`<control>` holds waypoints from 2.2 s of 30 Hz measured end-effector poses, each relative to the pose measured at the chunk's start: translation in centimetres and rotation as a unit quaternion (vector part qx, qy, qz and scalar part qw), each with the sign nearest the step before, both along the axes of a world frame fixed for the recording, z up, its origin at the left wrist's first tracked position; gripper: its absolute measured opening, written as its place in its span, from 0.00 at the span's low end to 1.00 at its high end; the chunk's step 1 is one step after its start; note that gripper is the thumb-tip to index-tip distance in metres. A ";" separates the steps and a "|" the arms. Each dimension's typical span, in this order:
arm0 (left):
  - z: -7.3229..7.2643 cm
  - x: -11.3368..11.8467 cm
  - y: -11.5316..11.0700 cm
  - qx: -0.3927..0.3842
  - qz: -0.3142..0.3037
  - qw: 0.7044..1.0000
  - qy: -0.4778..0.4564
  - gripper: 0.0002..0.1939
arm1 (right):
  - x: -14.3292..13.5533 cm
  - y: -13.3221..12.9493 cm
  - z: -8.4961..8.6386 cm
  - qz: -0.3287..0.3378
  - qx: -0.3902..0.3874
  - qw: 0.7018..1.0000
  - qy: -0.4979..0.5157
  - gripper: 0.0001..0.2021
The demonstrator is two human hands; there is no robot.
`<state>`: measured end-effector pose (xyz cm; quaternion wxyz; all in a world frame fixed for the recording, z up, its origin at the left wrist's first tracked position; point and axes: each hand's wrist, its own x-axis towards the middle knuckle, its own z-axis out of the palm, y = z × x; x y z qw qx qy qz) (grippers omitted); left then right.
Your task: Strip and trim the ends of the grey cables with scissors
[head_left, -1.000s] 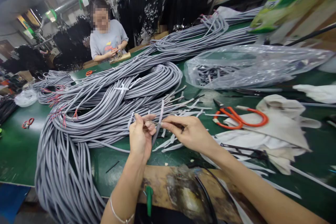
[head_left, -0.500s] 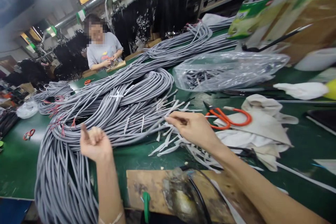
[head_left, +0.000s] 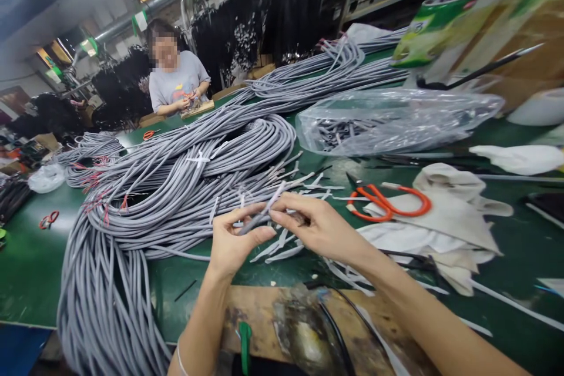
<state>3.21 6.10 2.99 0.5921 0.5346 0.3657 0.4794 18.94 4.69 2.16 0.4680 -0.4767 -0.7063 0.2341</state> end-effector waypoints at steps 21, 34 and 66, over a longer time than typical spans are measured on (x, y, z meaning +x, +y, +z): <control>-0.6 -0.7 0.4 0.000 -0.189 0.981 -0.038 0.23 | 0.2 0.6 -0.5 -0.048 -0.065 0.972 0.220 0.26; 0.1 -4.0 1.6 0.030 -0.198 0.967 0.156 0.27 | 1.0 0.1 -0.1 -0.118 -0.014 0.954 0.274 0.23; 0.1 2.6 -0.8 0.343 -0.023 0.927 0.152 0.17 | 2.4 -2.1 1.3 0.073 -0.069 0.989 0.113 0.29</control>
